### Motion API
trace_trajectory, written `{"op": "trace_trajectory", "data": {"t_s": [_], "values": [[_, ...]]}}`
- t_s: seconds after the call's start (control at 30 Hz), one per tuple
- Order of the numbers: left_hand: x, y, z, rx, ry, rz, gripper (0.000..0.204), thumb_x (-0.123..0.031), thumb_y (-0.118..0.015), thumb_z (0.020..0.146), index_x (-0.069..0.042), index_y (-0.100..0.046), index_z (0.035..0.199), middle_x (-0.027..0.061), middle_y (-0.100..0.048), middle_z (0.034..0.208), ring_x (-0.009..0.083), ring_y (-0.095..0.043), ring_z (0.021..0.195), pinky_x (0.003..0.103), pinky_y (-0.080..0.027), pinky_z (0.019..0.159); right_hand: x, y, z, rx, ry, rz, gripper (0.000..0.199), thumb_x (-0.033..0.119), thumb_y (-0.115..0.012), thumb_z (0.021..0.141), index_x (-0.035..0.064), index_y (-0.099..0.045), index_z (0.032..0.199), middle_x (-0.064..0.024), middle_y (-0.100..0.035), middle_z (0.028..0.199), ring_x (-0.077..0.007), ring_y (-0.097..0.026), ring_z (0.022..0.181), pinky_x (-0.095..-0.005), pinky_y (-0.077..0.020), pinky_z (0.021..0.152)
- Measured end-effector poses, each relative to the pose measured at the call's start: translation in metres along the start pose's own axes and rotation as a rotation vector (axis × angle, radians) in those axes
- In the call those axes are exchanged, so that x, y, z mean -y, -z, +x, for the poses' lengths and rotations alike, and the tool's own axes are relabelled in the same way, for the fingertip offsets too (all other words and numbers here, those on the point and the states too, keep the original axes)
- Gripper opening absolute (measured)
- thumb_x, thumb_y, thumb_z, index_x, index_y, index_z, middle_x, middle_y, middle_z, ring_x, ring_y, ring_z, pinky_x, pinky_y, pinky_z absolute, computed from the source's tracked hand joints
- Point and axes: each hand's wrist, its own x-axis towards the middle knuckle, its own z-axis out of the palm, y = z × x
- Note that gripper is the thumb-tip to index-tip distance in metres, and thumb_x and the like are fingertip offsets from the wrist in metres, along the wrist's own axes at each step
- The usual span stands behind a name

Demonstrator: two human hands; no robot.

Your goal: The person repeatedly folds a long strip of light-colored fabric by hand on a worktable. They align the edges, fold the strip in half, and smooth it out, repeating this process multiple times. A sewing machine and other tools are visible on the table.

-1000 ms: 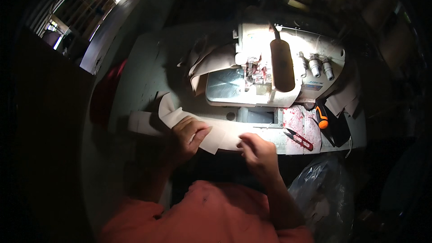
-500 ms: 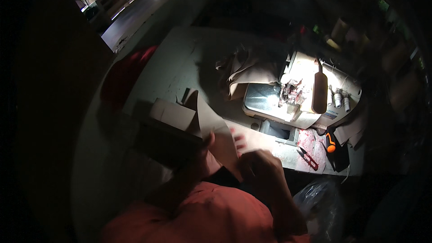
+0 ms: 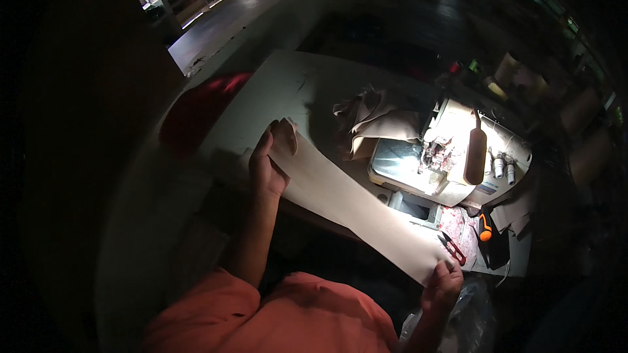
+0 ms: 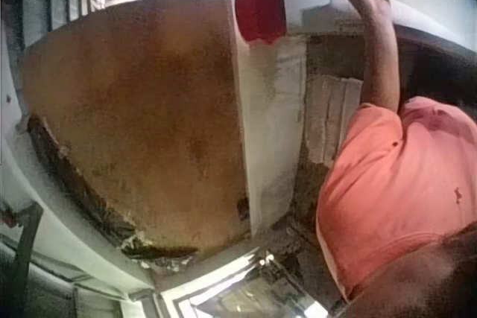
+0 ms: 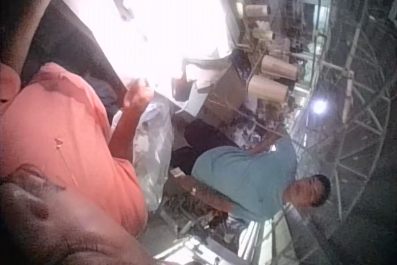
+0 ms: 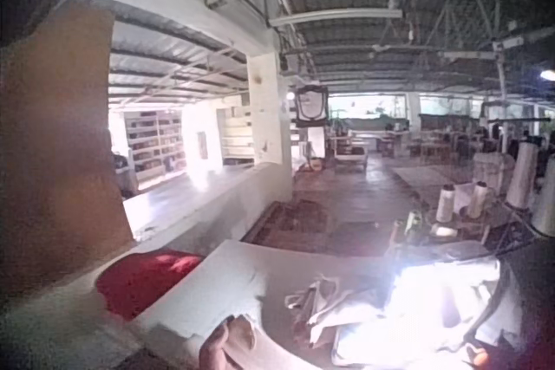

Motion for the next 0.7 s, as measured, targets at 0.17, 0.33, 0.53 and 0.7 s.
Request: {"op": "trace_trajectory", "data": {"t_s": [0.17, 0.33, 0.53, 0.7], "values": [[0.007, -0.009, -0.024, 0.041, -0.107, 0.212, 0.044, -0.026, -0.052, 0.081, 0.003, -0.042, 0.111, 0.0153, -0.052, 0.105, 0.0235, -0.049, 0.098, 0.035, -0.036, 0.087, 0.005, -0.015, 0.013, 0.202, -0.076, -0.088, 0.017, 0.011, -0.052, 0.079, -0.0004, -0.051, 0.093, -0.0037, -0.056, 0.074, -0.0086, -0.053, 0.062, -0.0207, -0.0441, 0.059], [0.004, -0.008, -0.009, 0.32, -0.463, 1.694, 0.03, -0.02, -0.052, 0.08, -0.004, -0.05, 0.105, 0.0207, -0.059, 0.087, 0.0332, -0.057, 0.081, 0.039, -0.044, 0.073, 0.023, -0.08, 0.011, 0.197, -0.01, -0.228, 0.013, 0.01, -0.053, 0.079, -0.0005, -0.053, 0.086, -0.0036, -0.056, 0.072, -0.0083, -0.053, 0.061, -0.0207, -0.0446, 0.057], [0.0, -0.008, -0.018, 0.186, 0.01, 1.074, 0.028, -0.013, -0.047, 0.083, -0.005, -0.048, 0.109, 0.0141, -0.058, 0.082, 0.0209, -0.059, 0.075, 0.03, -0.045, 0.067, 0.004, -0.066, 0.005, 0.373, -0.22, -0.289, 0.011, 0.009, -0.052, 0.08, -0.0016, -0.053, 0.083, -0.003, -0.056, 0.074, -0.0085, -0.054, 0.065, -0.0224, -0.0452, 0.061], [0.007, -0.03, -0.035, 0.207, 0.308, 0.55, 0.032, -0.011, -0.045, 0.084, -0.003, -0.041, 0.115, 0.0118, -0.056, 0.09, 0.0193, -0.058, 0.081, 0.028, -0.046, 0.075, 0.012, -0.032, 0.014, 0.279, 0.18, -0.949, 0.012, 0.005, -0.055, 0.075, -0.0016, -0.054, 0.084, -0.0092, -0.058, 0.073, -0.0207, -0.057, 0.065, -0.0288, -0.0445, 0.06]]}}
